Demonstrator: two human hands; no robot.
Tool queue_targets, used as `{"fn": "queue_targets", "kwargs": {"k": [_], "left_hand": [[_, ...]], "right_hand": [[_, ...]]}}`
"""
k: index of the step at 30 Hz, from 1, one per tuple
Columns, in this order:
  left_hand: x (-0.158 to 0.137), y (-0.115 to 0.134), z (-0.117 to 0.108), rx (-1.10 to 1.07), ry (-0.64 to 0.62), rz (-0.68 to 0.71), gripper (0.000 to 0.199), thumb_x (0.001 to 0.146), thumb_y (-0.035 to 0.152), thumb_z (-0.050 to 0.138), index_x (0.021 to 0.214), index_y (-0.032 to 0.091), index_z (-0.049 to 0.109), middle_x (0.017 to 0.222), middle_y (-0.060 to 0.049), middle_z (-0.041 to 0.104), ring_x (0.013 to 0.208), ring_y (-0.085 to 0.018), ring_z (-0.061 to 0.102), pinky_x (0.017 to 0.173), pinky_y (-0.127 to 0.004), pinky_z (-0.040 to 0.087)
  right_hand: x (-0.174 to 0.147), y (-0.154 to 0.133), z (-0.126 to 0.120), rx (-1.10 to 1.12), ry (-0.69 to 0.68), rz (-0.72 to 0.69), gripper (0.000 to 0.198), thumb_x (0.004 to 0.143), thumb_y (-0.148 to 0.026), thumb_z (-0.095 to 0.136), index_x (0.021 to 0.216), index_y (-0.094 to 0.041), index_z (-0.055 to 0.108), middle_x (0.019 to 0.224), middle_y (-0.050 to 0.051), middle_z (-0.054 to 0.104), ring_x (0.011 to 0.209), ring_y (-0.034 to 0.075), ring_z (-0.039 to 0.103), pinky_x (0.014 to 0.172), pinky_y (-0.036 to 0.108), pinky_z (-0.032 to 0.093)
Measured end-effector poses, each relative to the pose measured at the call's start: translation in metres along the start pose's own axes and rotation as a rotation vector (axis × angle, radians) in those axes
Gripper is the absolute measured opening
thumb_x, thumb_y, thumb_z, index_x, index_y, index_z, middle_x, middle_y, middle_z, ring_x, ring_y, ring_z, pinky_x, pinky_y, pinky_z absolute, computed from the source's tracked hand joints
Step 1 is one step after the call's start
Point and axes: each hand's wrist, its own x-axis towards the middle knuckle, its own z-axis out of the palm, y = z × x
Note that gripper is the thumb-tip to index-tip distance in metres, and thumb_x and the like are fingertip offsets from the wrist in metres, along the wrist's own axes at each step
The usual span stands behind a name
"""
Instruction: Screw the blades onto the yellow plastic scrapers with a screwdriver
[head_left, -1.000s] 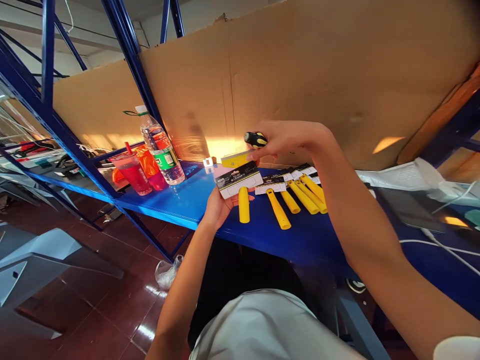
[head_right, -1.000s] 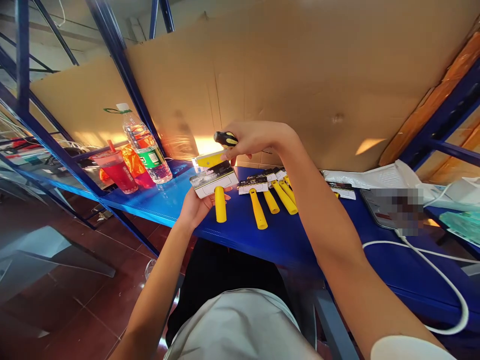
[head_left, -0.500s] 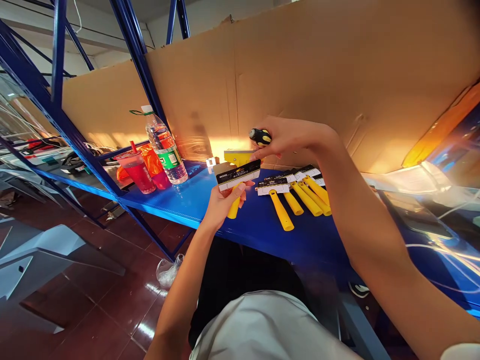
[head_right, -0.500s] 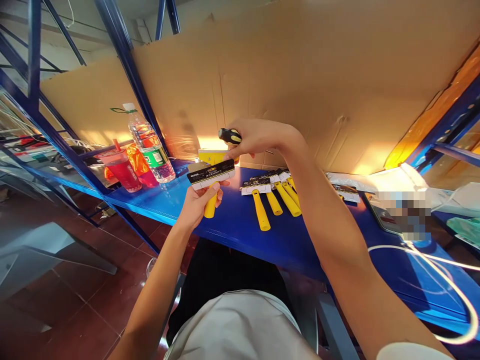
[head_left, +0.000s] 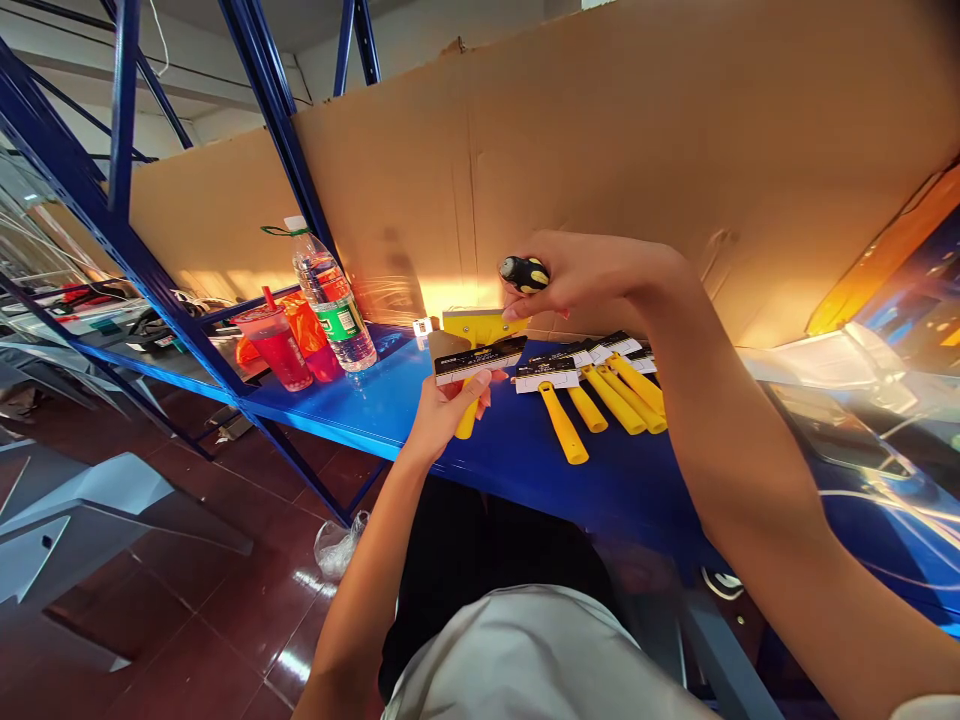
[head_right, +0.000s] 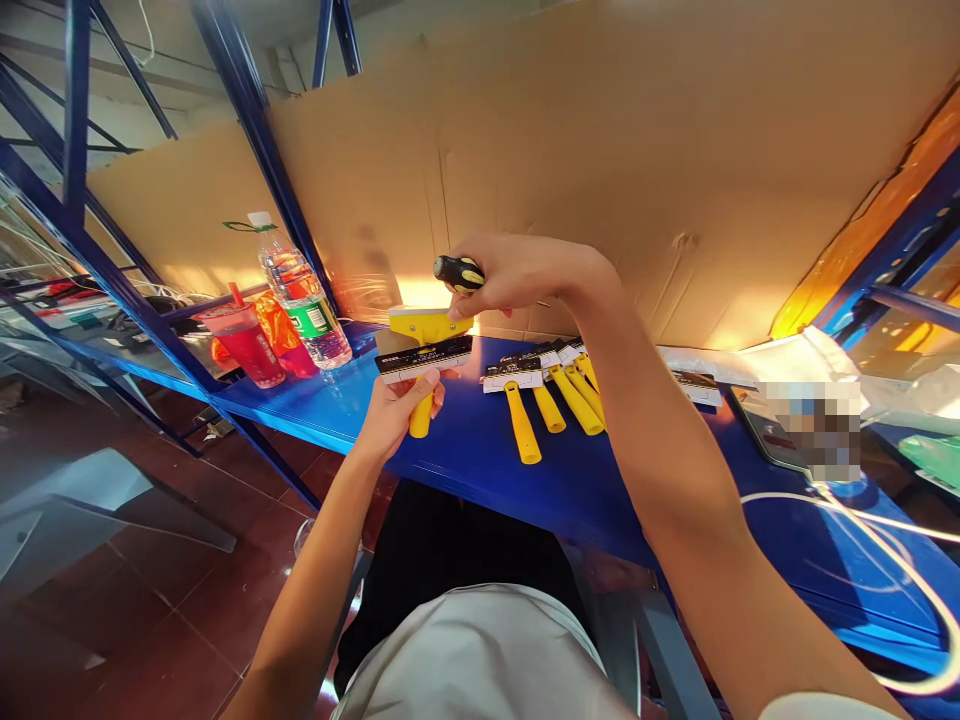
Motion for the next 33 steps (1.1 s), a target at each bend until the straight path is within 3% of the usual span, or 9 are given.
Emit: {"fn": "queue_targets", "kwargs": {"k": [4, 9, 12, 15, 18, 21, 25, 29, 33], "left_hand": [[-0.002, 0.001, 0.003, -0.008, -0.009, -0.026, 0.045, 0.096, 0.059, 0.083, 0.102, 0.015, 0.085, 0.088, -0.011, 0.079, 0.057, -0.013, 0.059, 0.052, -0.029, 0.049], [-0.006, 0.009, 0.008, -0.044, 0.019, -0.04, 0.054, 0.095, 0.069, 0.08, 0.1, 0.015, 0.083, 0.088, -0.011, 0.08, 0.048, -0.009, 0.052, 0.043, -0.027, 0.041], [-0.006, 0.01, 0.008, -0.068, 0.023, -0.065, 0.059, 0.096, 0.074, 0.076, 0.095, 0.016, 0.082, 0.075, -0.008, 0.073, 0.047, -0.01, 0.05, 0.041, -0.027, 0.038], [-0.004, 0.01, 0.006, -0.135, 0.026, -0.133, 0.065, 0.097, 0.08, 0.069, 0.085, 0.017, 0.076, 0.062, -0.004, 0.061, 0.043, -0.01, 0.046, 0.037, -0.025, 0.033], [-0.001, 0.013, 0.004, -0.343, 0.018, -0.208, 0.064, 0.098, 0.08, 0.067, 0.078, 0.02, 0.065, 0.057, 0.002, 0.05, 0.04, -0.007, 0.035, 0.032, -0.02, 0.026], [0.0, 0.016, 0.0, -0.571, -0.086, -0.297, 0.061, 0.107, 0.068, 0.062, 0.069, 0.022, 0.051, 0.052, 0.005, 0.036, 0.038, -0.007, 0.024, 0.029, -0.017, 0.021], [-0.005, 0.012, -0.004, -0.767, -0.212, -0.4, 0.059, 0.116, 0.04, 0.048, 0.062, 0.022, 0.035, 0.045, 0.006, 0.024, 0.034, -0.009, 0.013, 0.025, -0.016, 0.014], [-0.01, 0.001, -0.002, -0.806, -0.3, -0.487, 0.066, 0.114, 0.044, 0.048, 0.055, 0.024, 0.027, 0.038, 0.007, 0.015, 0.027, -0.008, 0.006, 0.023, -0.018, 0.01], [-0.013, 0.0, 0.008, -0.731, -0.438, -0.535, 0.069, 0.113, 0.048, 0.047, 0.05, 0.023, 0.032, 0.036, 0.004, 0.021, 0.025, -0.009, 0.015, 0.024, -0.019, 0.02]], "right_hand": [[0.002, -0.006, 0.004, -0.008, 0.053, 0.013, 0.032, 0.083, -0.047, 0.091, 0.081, -0.024, 0.068, 0.074, -0.001, 0.069, 0.064, 0.018, 0.06, 0.059, 0.035, 0.04], [0.003, -0.011, 0.008, -0.017, 0.028, -0.008, 0.032, 0.083, -0.045, 0.093, 0.083, -0.024, 0.069, 0.07, 0.0, 0.066, 0.063, 0.018, 0.059, 0.058, 0.034, 0.039], [0.004, -0.015, 0.01, -0.008, 0.012, -0.04, 0.026, 0.088, -0.042, 0.089, 0.084, -0.024, 0.07, 0.069, -0.002, 0.064, 0.059, 0.016, 0.057, 0.057, 0.033, 0.038], [0.004, -0.018, 0.01, 0.009, 0.013, -0.052, 0.031, 0.091, -0.048, 0.087, 0.083, -0.024, 0.069, 0.069, -0.001, 0.065, 0.06, 0.016, 0.057, 0.058, 0.033, 0.038], [0.004, -0.021, 0.01, 0.036, 0.029, -0.045, 0.045, 0.093, -0.063, 0.083, 0.08, -0.023, 0.067, 0.066, 0.0, 0.063, 0.062, 0.017, 0.057, 0.06, 0.033, 0.038], [0.005, -0.023, 0.011, 0.055, 0.062, -0.053, 0.045, 0.093, -0.068, 0.081, 0.09, -0.024, 0.073, 0.066, -0.002, 0.059, 0.062, 0.016, 0.054, 0.061, 0.032, 0.036], [0.009, -0.026, 0.015, 0.065, 0.073, -0.163, 0.044, 0.087, -0.06, 0.089, 0.111, -0.025, 0.079, 0.081, -0.001, 0.066, 0.075, 0.016, 0.056, 0.067, 0.032, 0.037], [0.011, -0.032, 0.02, 0.056, 0.007, -0.191, 0.037, 0.086, -0.052, 0.089, 0.107, -0.023, 0.079, 0.085, 0.001, 0.07, 0.082, 0.019, 0.059, 0.071, 0.033, 0.038], [0.009, -0.037, 0.022, 0.036, -0.042, -0.142, 0.024, 0.087, -0.042, 0.087, 0.095, -0.021, 0.077, 0.082, 0.001, 0.07, 0.076, 0.018, 0.058, 0.069, 0.034, 0.039]]}}
